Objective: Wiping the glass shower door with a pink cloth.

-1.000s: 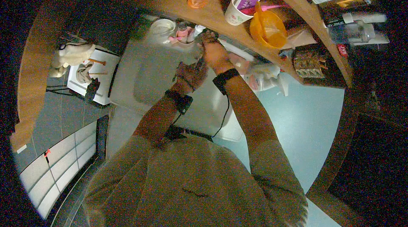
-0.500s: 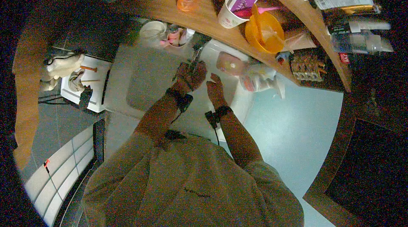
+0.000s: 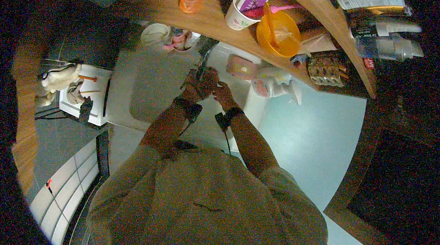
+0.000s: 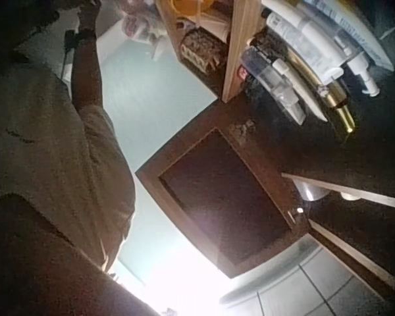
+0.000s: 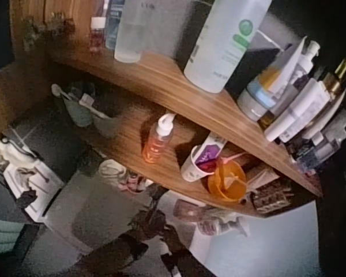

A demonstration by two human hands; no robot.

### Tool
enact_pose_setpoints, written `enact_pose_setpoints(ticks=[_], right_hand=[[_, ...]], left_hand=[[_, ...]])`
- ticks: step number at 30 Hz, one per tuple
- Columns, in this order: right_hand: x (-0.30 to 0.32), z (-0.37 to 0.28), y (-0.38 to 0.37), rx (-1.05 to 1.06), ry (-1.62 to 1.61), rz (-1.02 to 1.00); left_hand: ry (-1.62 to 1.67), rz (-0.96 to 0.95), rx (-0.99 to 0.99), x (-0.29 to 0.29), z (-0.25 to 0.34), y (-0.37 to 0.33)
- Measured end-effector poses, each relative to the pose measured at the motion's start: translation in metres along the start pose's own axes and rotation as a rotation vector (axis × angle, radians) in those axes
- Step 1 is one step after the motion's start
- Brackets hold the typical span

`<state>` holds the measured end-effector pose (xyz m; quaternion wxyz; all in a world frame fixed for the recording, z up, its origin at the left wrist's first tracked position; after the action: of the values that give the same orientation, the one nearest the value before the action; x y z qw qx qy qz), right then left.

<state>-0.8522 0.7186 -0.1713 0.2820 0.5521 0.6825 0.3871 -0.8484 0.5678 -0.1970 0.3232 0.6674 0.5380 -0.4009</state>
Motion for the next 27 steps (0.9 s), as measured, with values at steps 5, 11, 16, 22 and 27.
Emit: enact_pose_setpoints(ticks=[5,11,16,22,27], right_hand=[[0.005,0.001,-0.011,0.173,0.230,-0.011],[0.010,0.002,-0.011,0.320,0.421,0.055],[-0.007,-0.014,0.011,0.356,0.336,0.010],[-0.038,-0.034,0.027,0.334,0.179,-0.267],[-0.073,-0.048,0.021,0.171,0.398,-0.242]], left_hand=[[-0.010,0.059,0.007,-0.005,-0.001,0.001],[-0.347,0.075,0.110,-0.004,0.013,-0.001],[-0.929,0.200,-0.083,0.027,0.032,0.014],[-0.810,0.522,-0.070,0.036,0.046,0.037],[-0.853,0.360,-0.173,0.023,0.053,0.045]])
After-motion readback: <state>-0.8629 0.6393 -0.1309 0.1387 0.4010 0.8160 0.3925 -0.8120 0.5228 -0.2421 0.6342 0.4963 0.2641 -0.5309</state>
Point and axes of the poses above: each hand's wrist, its own y-axis away from the middle knuckle, its own x-axis out of the back of the hand, z = x × y, the point moved 1 cm from there along -y, towards the middle knuckle, and after that the axes turned 9 degrees about -x, right-handed, at the moved point
